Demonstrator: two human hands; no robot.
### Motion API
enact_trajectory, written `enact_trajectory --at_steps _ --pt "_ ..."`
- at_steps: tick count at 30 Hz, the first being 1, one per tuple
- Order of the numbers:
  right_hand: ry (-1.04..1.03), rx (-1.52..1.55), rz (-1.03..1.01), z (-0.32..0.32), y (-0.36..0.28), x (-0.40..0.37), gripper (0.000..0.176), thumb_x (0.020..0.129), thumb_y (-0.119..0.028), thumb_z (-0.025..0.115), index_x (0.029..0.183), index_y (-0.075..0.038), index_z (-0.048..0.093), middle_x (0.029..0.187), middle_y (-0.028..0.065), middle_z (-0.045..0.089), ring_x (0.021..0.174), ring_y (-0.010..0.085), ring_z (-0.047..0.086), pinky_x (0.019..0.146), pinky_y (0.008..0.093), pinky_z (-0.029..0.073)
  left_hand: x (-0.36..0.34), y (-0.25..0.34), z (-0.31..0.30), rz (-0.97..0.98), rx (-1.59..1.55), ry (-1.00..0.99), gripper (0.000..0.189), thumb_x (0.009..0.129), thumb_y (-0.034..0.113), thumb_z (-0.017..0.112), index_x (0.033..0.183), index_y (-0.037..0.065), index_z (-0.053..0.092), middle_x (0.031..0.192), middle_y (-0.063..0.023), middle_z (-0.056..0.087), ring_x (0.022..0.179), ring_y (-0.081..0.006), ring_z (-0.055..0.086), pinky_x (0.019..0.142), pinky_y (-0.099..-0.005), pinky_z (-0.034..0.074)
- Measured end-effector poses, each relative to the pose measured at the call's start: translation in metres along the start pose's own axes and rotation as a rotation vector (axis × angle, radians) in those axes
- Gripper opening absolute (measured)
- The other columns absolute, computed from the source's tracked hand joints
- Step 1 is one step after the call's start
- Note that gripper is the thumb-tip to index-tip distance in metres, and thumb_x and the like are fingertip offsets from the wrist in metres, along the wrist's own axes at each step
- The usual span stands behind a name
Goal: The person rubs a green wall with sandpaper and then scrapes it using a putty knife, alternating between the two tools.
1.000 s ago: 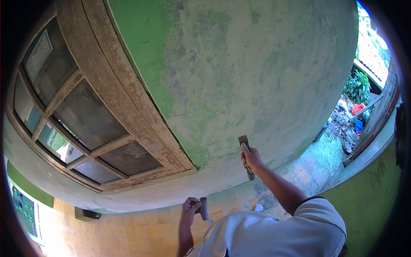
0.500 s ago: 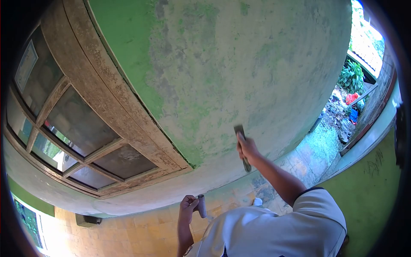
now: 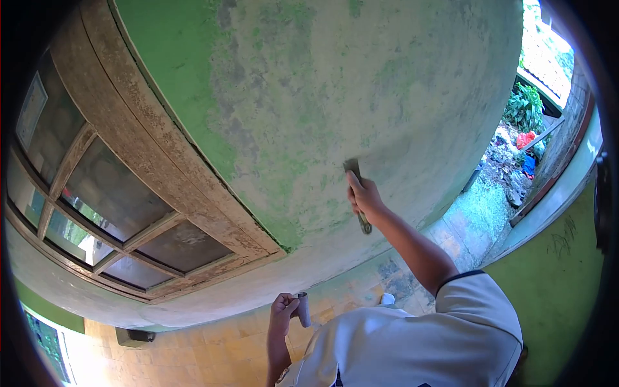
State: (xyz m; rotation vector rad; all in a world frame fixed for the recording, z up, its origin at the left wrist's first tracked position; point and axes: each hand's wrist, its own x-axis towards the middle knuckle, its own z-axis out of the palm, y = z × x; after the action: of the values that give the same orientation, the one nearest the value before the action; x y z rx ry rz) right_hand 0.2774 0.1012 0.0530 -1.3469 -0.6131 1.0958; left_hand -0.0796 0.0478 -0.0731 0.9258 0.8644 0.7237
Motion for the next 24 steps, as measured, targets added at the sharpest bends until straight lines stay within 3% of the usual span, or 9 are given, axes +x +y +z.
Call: enact_trajectory --at_steps 3,11,14,17,24 --pt "-0.033 0.055 -0.132 0.006 -0.017 -0.003 0.048 0.089 -0.049 0.05 0.062 -0.01 0.044 0.048 -0.0016 0.038 0.034 0.0089 0.033 0.034 0.0273 0.03 0.006 0.0 0.0 0.005 0.022 -0.021 0.012 0.084 0.006 0.061 0.092 0.008 0.052 0.077 -0.0002 0.056 0.064 -0.0091 0.056 0.055 -0.0241 0.05" --pt "-0.01 0.023 0.099 -0.014 0.032 -0.025 0.048 0.088 -0.051 0.051 0.065 -0.01 0.044 0.05 -0.0017 0.039 0.036 0.0098 0.036 0.038 0.0289 0.035 0.011 -0.004 0.008 -0.003 -0.002 -0.033 0.013 0.083 0.007 0.062 0.091 0.008 0.052 0.077 -0.0002 0.056 0.064 -0.0088 0.056 0.055 -0.0242 0.05" --pt "-0.002 0.088 -0.034 -0.006 -0.002 0.002 0.048 0.088 -0.051 0.051 0.065 -0.01 0.044 0.049 -0.0017 0.039 0.036 0.0099 0.035 0.038 0.0288 0.034 0.009 -0.011 0.008 -0.011 0.012 -0.035 0.012 0.084 0.007 0.061 0.091 0.008 0.051 0.077 -0.001 0.056 0.064 -0.0097 0.057 0.055 -0.0252 0.05" --pt "0.021 0.076 -0.041 -0.01 -0.011 -0.006 0.048 0.088 -0.051 0.051 0.065 -0.01 0.044 0.049 -0.0017 0.039 0.036 0.0096 0.035 0.038 0.0288 0.034 0.011 -0.009 0.007 -0.012 0.016 -0.03 0.012 0.084 0.007 0.061 0.091 0.008 0.051 0.077 -0.0014 0.057 0.063 -0.0098 0.057 0.054 -0.0251 0.05" --pt "-0.006 -0.056 0.097 -0.023 0.047 -0.032 0.049 0.087 -0.052 0.051 0.064 -0.01 0.045 0.048 -0.0007 0.039 0.034 0.01 0.033 0.035 0.0282 0.032 0.006 -0.006 0.006 -0.016 0.012 -0.005 0.012 0.084 0.007 0.061 0.091 0.007 0.052 0.077 -0.0017 0.057 0.064 -0.0097 0.057 0.055 -0.0247 0.05"
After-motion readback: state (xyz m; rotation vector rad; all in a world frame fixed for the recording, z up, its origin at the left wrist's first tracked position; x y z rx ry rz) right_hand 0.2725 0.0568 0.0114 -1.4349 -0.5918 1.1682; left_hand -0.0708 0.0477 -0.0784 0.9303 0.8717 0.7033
